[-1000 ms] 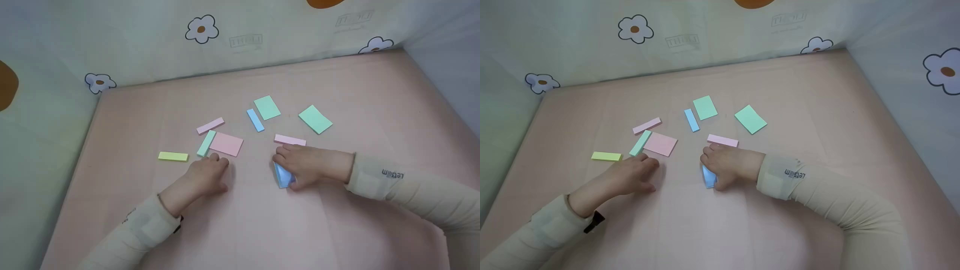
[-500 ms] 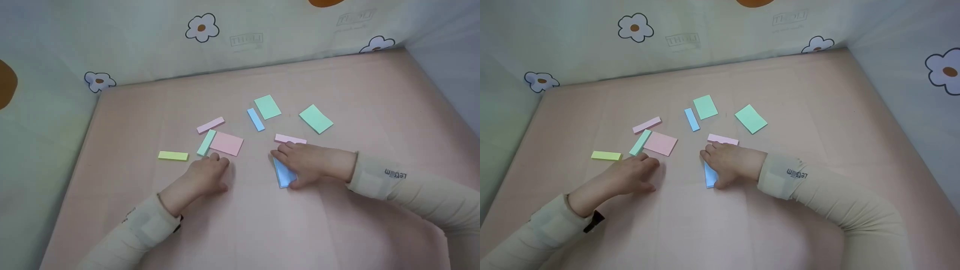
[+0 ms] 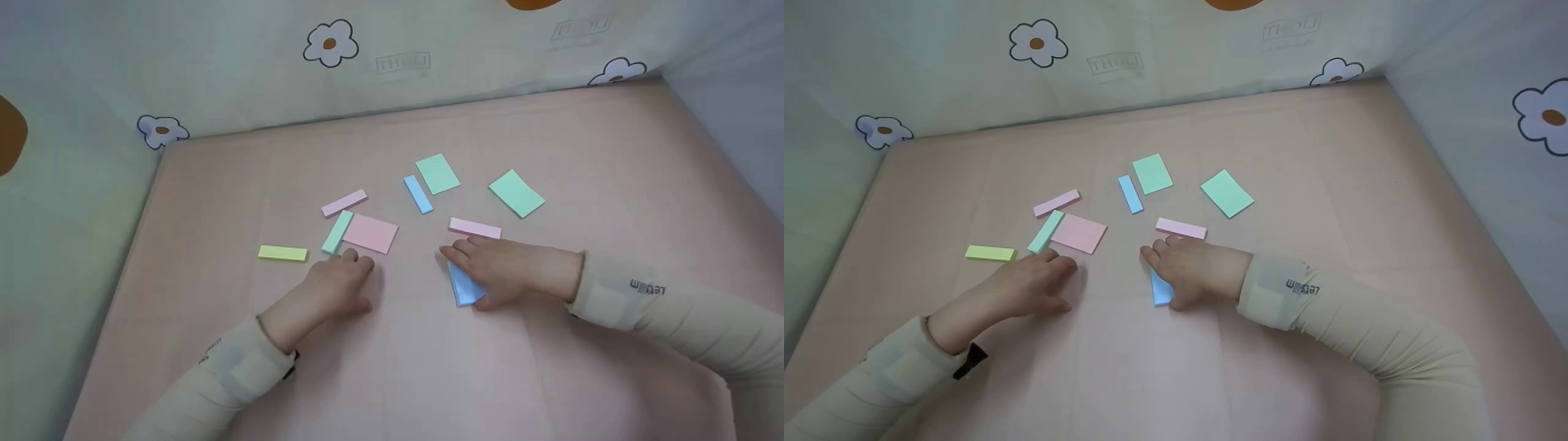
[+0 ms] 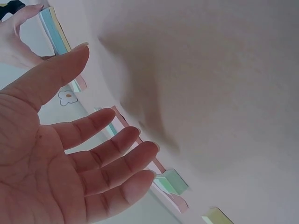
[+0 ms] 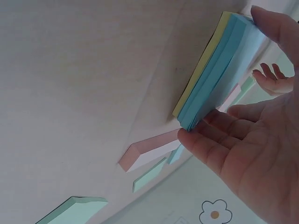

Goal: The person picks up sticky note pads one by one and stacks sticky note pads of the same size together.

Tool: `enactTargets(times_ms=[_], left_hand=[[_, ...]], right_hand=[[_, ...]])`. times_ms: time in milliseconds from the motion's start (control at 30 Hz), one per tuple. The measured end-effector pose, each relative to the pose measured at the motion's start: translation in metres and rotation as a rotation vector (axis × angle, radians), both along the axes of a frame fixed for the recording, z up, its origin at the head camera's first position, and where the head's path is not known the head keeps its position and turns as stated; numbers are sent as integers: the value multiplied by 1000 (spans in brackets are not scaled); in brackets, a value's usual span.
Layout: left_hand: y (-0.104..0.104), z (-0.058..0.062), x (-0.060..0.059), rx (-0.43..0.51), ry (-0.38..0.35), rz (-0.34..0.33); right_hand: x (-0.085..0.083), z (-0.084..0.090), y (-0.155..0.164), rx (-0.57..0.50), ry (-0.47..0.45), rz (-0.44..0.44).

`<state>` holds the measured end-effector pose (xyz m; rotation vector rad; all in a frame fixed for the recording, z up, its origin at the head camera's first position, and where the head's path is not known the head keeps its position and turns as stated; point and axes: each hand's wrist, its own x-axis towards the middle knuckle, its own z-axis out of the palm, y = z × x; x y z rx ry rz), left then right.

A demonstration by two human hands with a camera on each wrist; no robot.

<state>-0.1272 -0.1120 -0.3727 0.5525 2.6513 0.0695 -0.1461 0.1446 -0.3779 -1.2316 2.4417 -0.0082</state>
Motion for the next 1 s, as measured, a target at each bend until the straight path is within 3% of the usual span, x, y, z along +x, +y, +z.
enactTargets(times_ms=[1000], left_hand=[[0,-1,0,-5,-15,-9]], right_hand=[[2,-3,-1,-35,63,34]])
